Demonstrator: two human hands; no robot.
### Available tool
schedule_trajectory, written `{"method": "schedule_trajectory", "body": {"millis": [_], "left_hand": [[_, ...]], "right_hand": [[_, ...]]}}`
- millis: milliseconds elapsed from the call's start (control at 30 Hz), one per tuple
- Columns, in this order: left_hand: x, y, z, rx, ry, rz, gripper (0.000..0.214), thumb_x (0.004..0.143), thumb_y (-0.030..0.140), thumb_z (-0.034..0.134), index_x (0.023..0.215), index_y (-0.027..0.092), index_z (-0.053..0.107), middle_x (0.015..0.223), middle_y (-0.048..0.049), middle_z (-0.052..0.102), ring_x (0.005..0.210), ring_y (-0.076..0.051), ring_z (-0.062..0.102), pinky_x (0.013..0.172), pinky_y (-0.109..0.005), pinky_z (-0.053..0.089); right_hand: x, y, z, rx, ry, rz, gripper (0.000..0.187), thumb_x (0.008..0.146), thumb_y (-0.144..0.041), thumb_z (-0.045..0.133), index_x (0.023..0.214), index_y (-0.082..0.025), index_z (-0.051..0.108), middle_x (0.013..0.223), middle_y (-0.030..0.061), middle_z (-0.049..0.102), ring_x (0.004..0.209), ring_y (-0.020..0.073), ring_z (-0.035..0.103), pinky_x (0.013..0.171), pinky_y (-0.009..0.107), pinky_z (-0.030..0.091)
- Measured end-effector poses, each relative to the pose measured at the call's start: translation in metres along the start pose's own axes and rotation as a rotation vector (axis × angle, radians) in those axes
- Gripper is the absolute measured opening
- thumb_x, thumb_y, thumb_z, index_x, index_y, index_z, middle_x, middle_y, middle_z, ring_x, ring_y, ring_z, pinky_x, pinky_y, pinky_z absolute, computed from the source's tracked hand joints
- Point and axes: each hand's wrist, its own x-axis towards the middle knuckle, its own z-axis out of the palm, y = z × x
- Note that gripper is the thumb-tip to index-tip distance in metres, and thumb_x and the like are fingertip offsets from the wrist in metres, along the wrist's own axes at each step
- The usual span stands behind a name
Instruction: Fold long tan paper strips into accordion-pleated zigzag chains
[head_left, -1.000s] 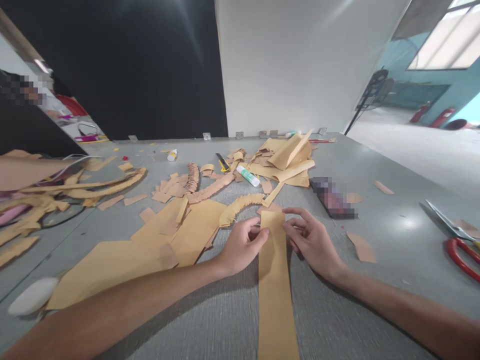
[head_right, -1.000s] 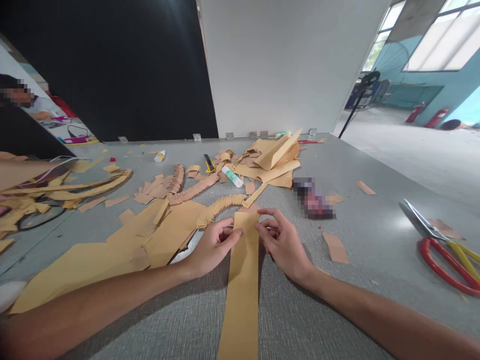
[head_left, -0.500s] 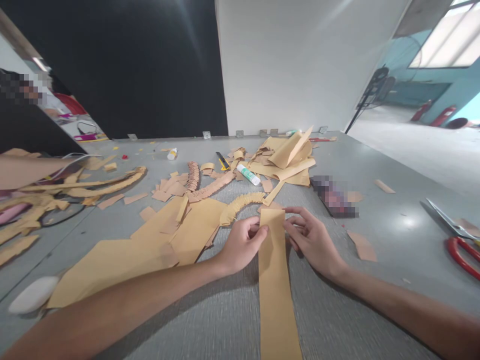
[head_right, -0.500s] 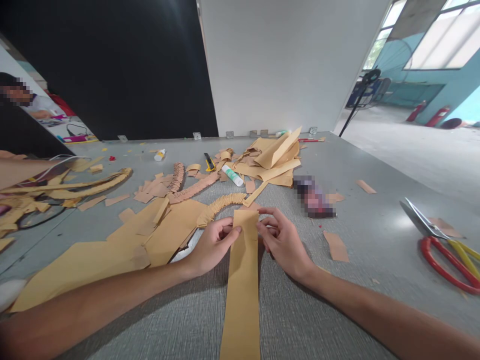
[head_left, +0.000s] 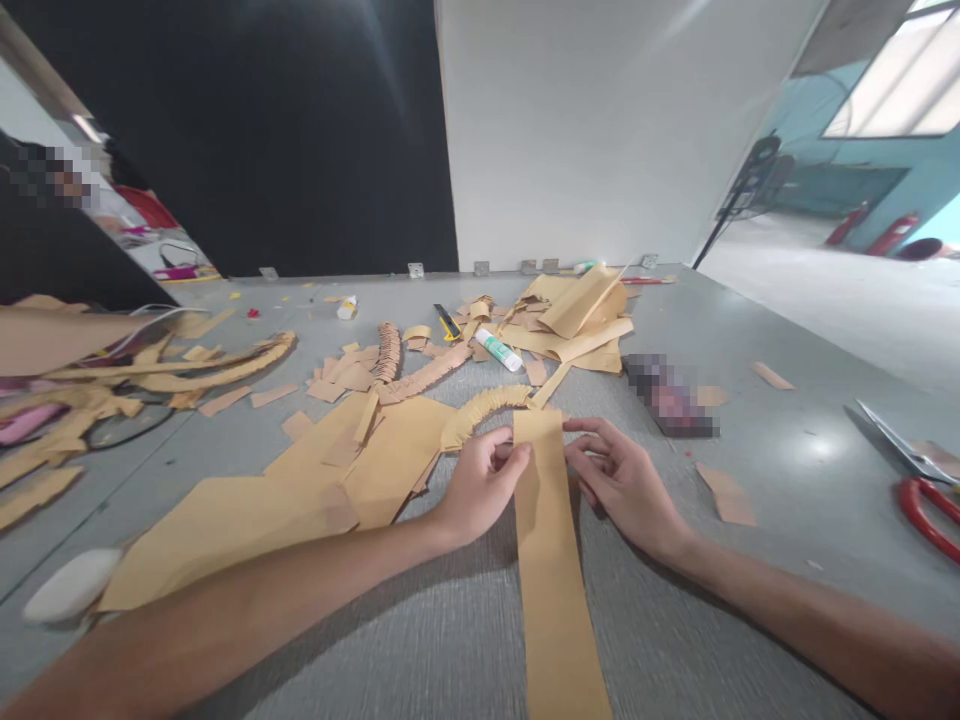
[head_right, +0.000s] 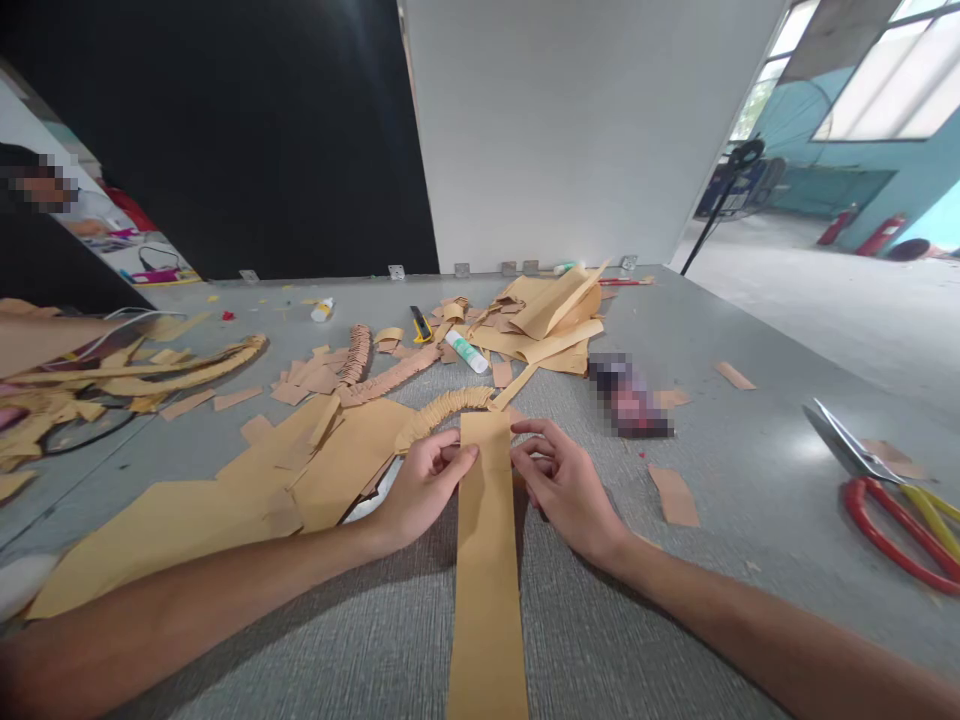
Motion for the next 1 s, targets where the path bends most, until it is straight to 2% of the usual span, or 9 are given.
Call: {"method": "schedule_trajectory", "body": {"millis": [133,500,633,733,867,1000], "left_hand": [[0.0,-0.002,-0.001,0.009,0.009,-0.002,0.034,0.093,0.04,0.06,0.072,0.019,0.044,0.058,0.0064,0.041,0.051,-0.008,0.034,0.047,-0.021,0.023],[0.0,-0.005,-0.002,0.011,0.007,-0.001,0.031,0.094,0.04,0.06,0.075,0.018,0.05,0.058,0.0062,0.044,0.051,-0.008,0.037,0.048,-0.021,0.025],[0.001,-0.008,-0.001,-0.008,-0.008,0.014,0.026,0.097,0.04,0.056,0.087,0.016,0.06,0.069,0.0007,0.06,0.059,-0.012,0.053,0.054,-0.021,0.037],[0.001,-0.009,-0.001,-0.029,-0.019,0.022,0.027,0.098,0.04,0.055,0.1,0.016,0.066,0.077,-0.0034,0.068,0.066,-0.016,0.062,0.058,-0.023,0.042],[0.001,-0.008,-0.001,-0.04,-0.022,0.011,0.03,0.096,0.042,0.059,0.106,0.015,0.068,0.076,-0.0046,0.07,0.066,-0.017,0.064,0.056,-0.023,0.041],[0.0,-0.007,-0.001,-0.034,-0.021,0.003,0.03,0.095,0.043,0.059,0.103,0.015,0.068,0.073,-0.0036,0.067,0.062,-0.016,0.059,0.055,-0.023,0.039]], "right_hand": [[0.0,-0.001,0.001,-0.009,-0.02,0.007,0.03,0.097,-0.045,0.059,0.116,-0.022,0.056,0.077,-0.0019,0.063,0.046,0.0073,0.046,0.041,0.021,0.037],[-0.002,0.004,0.003,-0.045,-0.012,-0.025,0.026,0.099,-0.042,0.056,0.117,-0.023,0.055,0.074,-0.0026,0.062,0.044,0.0079,0.045,0.04,0.02,0.035],[-0.006,0.006,0.003,-0.195,0.061,-0.104,0.024,0.1,-0.037,0.053,0.12,-0.024,0.056,0.084,0.0001,0.068,0.043,0.0074,0.05,0.04,0.02,0.035],[-0.008,0.006,0.003,-0.308,0.087,-0.158,0.025,0.1,-0.033,0.052,0.123,-0.026,0.055,0.088,-0.0002,0.069,0.048,0.0086,0.058,0.042,0.019,0.037],[-0.011,0.005,0.004,-0.329,0.102,-0.2,0.026,0.1,-0.031,0.051,0.125,-0.025,0.05,0.09,-0.0004,0.071,0.062,0.0115,0.069,0.054,0.019,0.047],[-0.015,0.004,0.008,-0.459,0.097,-0.247,0.024,0.101,-0.028,0.046,0.125,-0.024,0.049,0.087,-0.0014,0.071,0.063,0.0121,0.068,0.06,0.021,0.049]]}}
